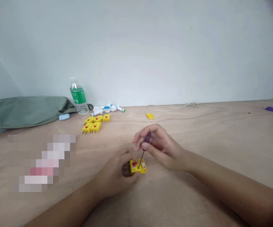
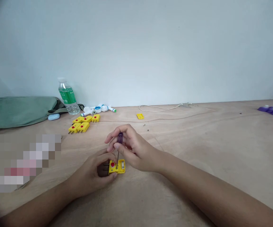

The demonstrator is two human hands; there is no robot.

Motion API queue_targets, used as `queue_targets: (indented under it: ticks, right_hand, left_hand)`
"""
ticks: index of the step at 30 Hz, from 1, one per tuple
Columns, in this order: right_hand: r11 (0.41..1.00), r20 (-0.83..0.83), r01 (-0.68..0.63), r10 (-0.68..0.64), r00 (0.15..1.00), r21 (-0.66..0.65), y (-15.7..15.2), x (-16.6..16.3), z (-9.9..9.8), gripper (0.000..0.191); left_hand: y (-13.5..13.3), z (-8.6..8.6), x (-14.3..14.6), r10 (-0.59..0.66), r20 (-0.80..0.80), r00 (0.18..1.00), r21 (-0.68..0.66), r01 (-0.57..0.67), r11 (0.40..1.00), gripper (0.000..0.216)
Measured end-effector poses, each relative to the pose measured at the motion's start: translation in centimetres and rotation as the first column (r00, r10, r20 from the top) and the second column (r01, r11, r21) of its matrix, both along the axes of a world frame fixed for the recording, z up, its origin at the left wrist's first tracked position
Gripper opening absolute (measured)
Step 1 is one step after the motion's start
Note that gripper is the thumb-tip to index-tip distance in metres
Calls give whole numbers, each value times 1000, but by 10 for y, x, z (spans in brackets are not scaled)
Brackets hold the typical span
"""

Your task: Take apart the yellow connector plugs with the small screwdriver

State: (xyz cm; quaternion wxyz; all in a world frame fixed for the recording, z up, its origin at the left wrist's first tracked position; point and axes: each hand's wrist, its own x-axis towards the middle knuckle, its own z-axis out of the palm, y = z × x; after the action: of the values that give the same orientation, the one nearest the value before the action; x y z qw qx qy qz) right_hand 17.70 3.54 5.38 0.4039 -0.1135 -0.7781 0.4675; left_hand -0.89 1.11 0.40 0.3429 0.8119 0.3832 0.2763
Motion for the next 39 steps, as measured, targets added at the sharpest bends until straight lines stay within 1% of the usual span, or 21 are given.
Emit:
queue_targets:
  ticks: [4,8,11,17,19,21,22,23,24,26,27,28,29,30,31,32,33,35,36,37,39]
  right_hand:
    - [999,-4,28,-27,1000,19,6,-1,-2,25]
    - [996,-24,88,-87,996,22,9,-1,-4,27]
    - [994,-13,105,-105,994,22,7,-1,-5,28]
    - [987,-23,121,-119,993,105,-3,-7,-4,29]
    - [976,-47,177,-173,984,129,-8,-10,-2,26]
    - [942,-106,301,-288,952,146,-15,-13,2,20]
    - [924,-124,363,-349,929,121,-17,-14,4,19]
    - [912,-117,405,-397,910,58,-20,-16,7,20]
    - [908,-82,417,-419,904,-41,-22,-17,9,23]
    - [889,-1,366,-381,925,-277,-22,-19,11,27]
    - [869,17,332,-351,936,-368,-22,-19,12,29]
    - [855,11,310,-336,942,-416,-20,-19,11,30]
    - [852,-1,309,-341,940,-422,-18,-19,11,31]
    - [860,-7,318,-350,937,-400,-16,-18,10,29]
    - [874,-8,320,-347,938,-366,-14,-17,9,26]
    - [897,-1,296,-314,949,-328,-11,-15,8,21]
    - [926,16,239,-245,969,-293,-9,-13,8,17]
    - [968,58,82,-70,996,-238,-7,-10,6,22]
    - [975,70,29,-14,997,-221,-6,-9,5,25]
    - [975,70,8,8,997,-222,-5,-8,4,26]
    - [957,21,29,-24,999,-290,-5,-9,1,20]
  left_hand:
    - [-1,1,1,-15,57,998,-50,18,999,18]
    - [-2,1,1,3,61,998,-20,-1,1000,19]
    - [-1,-1,1,11,40,999,-14,-10,1000,19]
    - [1,-2,1,-23,63,998,27,21,999,19]
    - [1,-2,1,-11,56,998,49,9,999,20]
    - [1,-3,2,15,49,999,60,-18,998,18]
    - [1,-3,2,24,47,999,56,-27,998,17]
    - [1,-3,2,28,48,998,48,-31,998,19]
    - [2,-3,2,25,50,998,33,-27,999,22]
    - [2,-4,1,13,75,997,-5,-13,1000,33]
    - [3,-4,1,4,90,996,-33,-1,999,34]
    - [3,-4,0,-5,109,994,-67,12,998,31]
    - [3,-5,0,-12,132,991,-106,26,994,26]
    - [3,-5,0,-15,157,987,-142,38,989,21]
    - [3,-6,0,-14,178,984,-169,45,985,16]
    - [3,-7,-1,-18,192,981,-188,55,981,13]
    - [3,-7,-1,-27,202,979,-196,68,978,13]
    - [3,-7,-1,-63,207,976,-189,103,977,18]
    - [3,-7,-1,-73,200,977,-178,109,978,20]
    - [3,-6,-1,-71,187,980,-163,102,981,20]
    - [3,-6,-1,-26,142,990,-123,43,991,19]
